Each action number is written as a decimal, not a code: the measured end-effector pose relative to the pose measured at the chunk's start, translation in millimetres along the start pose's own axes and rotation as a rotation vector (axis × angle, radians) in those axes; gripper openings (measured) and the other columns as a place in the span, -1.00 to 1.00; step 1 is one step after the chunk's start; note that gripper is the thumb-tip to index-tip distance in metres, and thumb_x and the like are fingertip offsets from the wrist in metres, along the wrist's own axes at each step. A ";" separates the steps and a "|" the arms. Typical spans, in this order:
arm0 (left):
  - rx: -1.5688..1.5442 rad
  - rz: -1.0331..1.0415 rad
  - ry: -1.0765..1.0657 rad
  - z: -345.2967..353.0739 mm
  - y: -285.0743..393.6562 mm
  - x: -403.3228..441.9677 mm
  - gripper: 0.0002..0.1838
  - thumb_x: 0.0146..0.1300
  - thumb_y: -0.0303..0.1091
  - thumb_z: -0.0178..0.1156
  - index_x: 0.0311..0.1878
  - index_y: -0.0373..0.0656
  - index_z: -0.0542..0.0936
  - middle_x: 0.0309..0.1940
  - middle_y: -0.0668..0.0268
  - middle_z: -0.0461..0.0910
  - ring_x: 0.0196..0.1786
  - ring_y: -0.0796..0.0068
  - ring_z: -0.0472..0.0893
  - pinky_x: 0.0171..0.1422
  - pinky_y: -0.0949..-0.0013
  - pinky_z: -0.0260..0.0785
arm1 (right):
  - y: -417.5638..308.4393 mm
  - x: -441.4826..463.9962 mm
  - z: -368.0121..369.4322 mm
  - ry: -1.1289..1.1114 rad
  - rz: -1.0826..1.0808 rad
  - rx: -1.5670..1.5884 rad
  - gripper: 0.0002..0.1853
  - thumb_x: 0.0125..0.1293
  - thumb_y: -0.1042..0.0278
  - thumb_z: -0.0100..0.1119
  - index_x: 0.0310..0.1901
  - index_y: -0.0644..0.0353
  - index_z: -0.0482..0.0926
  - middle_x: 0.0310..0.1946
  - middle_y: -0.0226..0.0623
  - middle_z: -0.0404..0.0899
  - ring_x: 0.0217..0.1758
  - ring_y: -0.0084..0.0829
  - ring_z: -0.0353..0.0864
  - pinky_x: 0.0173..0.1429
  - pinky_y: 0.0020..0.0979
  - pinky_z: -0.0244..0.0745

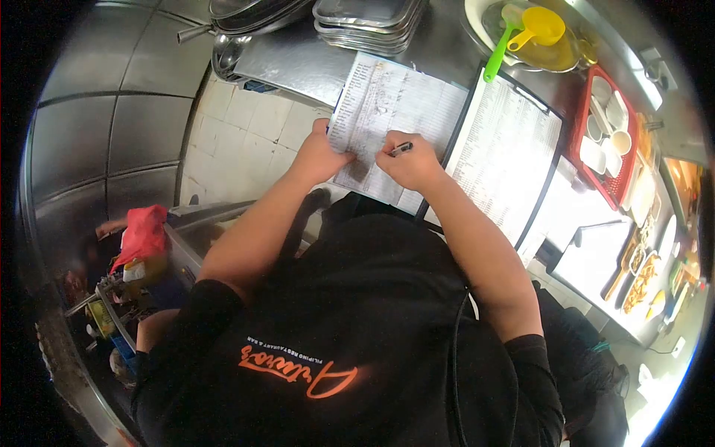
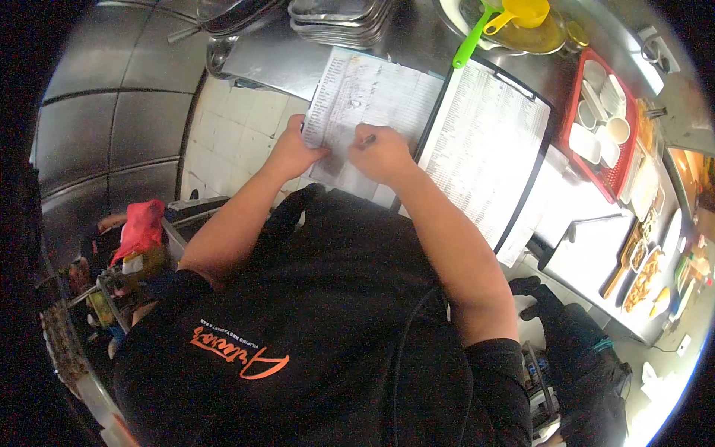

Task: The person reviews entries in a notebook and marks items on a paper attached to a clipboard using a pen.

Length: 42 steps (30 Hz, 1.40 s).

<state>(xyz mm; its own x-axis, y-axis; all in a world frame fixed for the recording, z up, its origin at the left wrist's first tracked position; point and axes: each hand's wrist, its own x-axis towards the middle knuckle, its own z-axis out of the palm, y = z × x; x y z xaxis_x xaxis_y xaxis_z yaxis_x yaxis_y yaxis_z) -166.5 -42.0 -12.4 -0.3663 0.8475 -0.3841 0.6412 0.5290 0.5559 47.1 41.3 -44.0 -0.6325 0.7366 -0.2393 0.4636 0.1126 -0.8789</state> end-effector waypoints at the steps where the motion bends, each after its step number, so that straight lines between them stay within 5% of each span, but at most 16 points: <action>1: 0.000 -0.007 -0.004 0.6 -0.8 0.2 -0.14 0.05 -0.28 0.62 0.32 -0.37 0.33 0.07 -0.14 0.70 0.16 -0.04 0.72 0.28 0.12 0.54 | 0.3 -0.1 0.3 -0.008 -0.006 0.013 -0.74 0.26 0.14 0.41 -0.30 0.19 0.67 -0.40 -0.12 0.72 -0.33 -0.19 0.72 -0.17 -0.20 0.60; 6: 0.016 -0.024 0.006 0.9 -0.3 0.8 -0.12 0.04 -0.28 0.63 0.33 -0.38 0.32 0.09 -0.13 0.69 0.17 -0.03 0.71 0.29 0.13 0.54 | -7.7 -1.9 -18.0 -0.017 0.070 0.195 -0.77 0.29 0.27 0.40 -0.36 0.25 0.64 -0.43 -0.20 0.74 -0.37 -0.37 0.72 -0.24 -0.31 0.59; 12: -0.023 -0.016 0.004 -2.8 1.1 -5.0 -0.06 0.05 -0.26 0.62 0.38 -0.42 0.28 0.09 -0.14 0.70 0.18 -0.02 0.72 0.30 0.16 0.54 | 7.2 -44.8 -81.4 0.317 0.014 0.731 -0.93 0.29 0.54 0.32 -0.33 0.30 0.62 -0.42 -0.12 0.71 -0.36 -0.34 0.74 -0.21 -0.36 0.65; 20: -0.189 -0.120 -0.116 -14.5 -6.5 -11.7 -0.14 0.08 -0.38 0.60 0.37 -0.40 0.32 0.05 -0.02 0.72 0.07 0.23 0.74 0.21 0.25 0.57 | 73.1 -108.0 -110.4 0.656 0.155 0.573 -0.88 0.35 0.48 0.35 -0.30 0.30 0.60 -0.39 -0.17 0.75 -0.36 -0.50 0.66 -0.17 -0.44 0.56; 35: -0.223 -0.147 -0.128 -9.0 -10.4 -27.1 -0.18 0.03 -0.40 0.63 0.32 -0.44 0.42 0.09 -0.01 0.72 0.13 0.21 0.73 0.28 0.25 0.55 | 93.2 -110.9 -99.2 0.616 0.083 0.475 -0.89 0.40 0.48 0.33 -0.26 0.30 0.60 -0.35 -0.21 0.75 -0.29 -0.50 0.67 -0.10 -0.43 0.56; 42: -0.113 -0.067 -0.022 -0.4 -11.3 -29.4 -0.14 0.03 -0.37 0.65 0.33 -0.46 0.38 0.09 -0.06 0.71 0.13 0.16 0.73 0.30 0.23 0.54 | 90.8 -110.0 -95.0 0.637 0.024 0.486 -0.85 0.37 0.44 0.40 -0.28 0.26 0.59 -0.44 -0.43 0.63 -0.40 -0.66 0.43 -0.30 -0.50 0.34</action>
<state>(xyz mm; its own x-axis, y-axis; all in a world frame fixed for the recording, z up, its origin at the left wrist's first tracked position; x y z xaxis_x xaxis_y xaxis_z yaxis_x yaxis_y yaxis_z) -163.2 -72.9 -7.1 -0.3905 0.8095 -0.4384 0.5355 0.5871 0.6071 217.7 33.9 -58.3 -0.0823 0.9908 -0.1076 0.0573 -0.1031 -0.9930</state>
